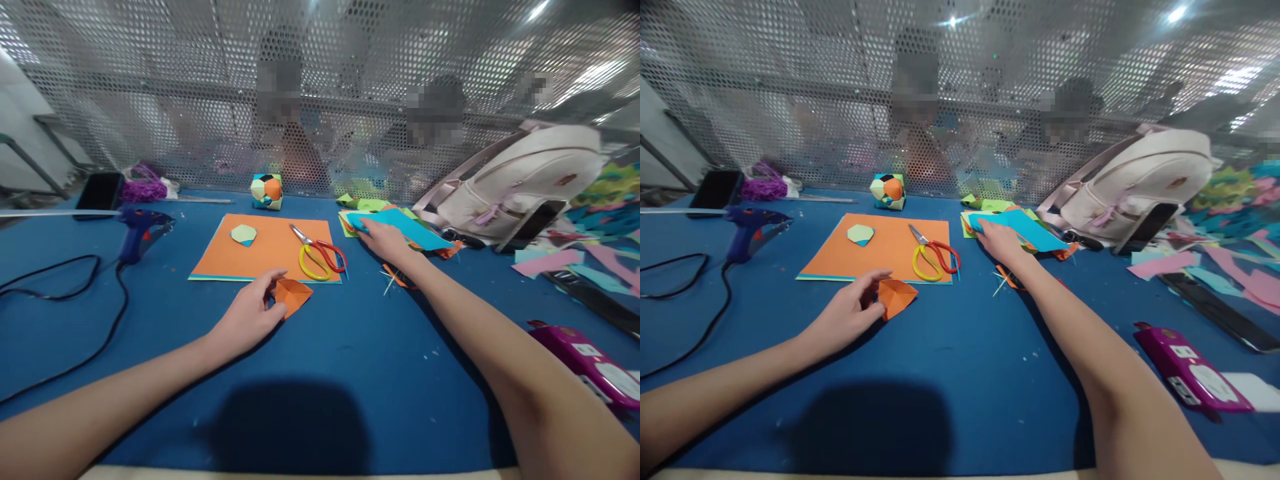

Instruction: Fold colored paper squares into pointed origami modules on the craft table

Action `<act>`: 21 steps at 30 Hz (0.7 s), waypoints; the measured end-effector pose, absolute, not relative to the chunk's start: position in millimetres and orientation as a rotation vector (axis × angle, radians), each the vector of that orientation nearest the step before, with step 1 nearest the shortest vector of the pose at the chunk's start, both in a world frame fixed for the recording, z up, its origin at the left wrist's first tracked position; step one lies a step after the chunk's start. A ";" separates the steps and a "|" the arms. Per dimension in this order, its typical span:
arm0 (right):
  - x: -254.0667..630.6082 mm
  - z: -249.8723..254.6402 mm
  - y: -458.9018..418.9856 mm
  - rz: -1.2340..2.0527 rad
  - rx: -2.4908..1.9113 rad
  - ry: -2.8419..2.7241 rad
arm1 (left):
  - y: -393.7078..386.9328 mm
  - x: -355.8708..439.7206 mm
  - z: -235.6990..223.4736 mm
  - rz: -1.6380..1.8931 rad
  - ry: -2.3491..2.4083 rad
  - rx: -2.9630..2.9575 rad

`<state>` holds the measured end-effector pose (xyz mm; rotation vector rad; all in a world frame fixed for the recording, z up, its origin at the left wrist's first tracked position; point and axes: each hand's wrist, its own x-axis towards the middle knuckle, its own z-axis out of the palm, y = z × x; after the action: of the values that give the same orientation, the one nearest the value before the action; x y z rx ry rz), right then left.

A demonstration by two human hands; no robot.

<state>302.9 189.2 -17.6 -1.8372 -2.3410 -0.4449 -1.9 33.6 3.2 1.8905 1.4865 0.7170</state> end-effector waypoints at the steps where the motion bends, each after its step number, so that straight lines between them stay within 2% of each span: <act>1: 302.9 -17.0 189.2 -0.450 -1.852 -2.330 | 33.9 -1.9 2.7 0.716 1.486 1.893; 21: 286.6 -8.4 189.9 -0.494 -1.963 -2.395 | 33.5 -2.3 0.4 0.791 1.452 1.896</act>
<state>286.6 189.9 -8.4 -1.9629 -2.3945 -0.4942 -2.3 33.5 0.4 1.8955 1.4519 0.7909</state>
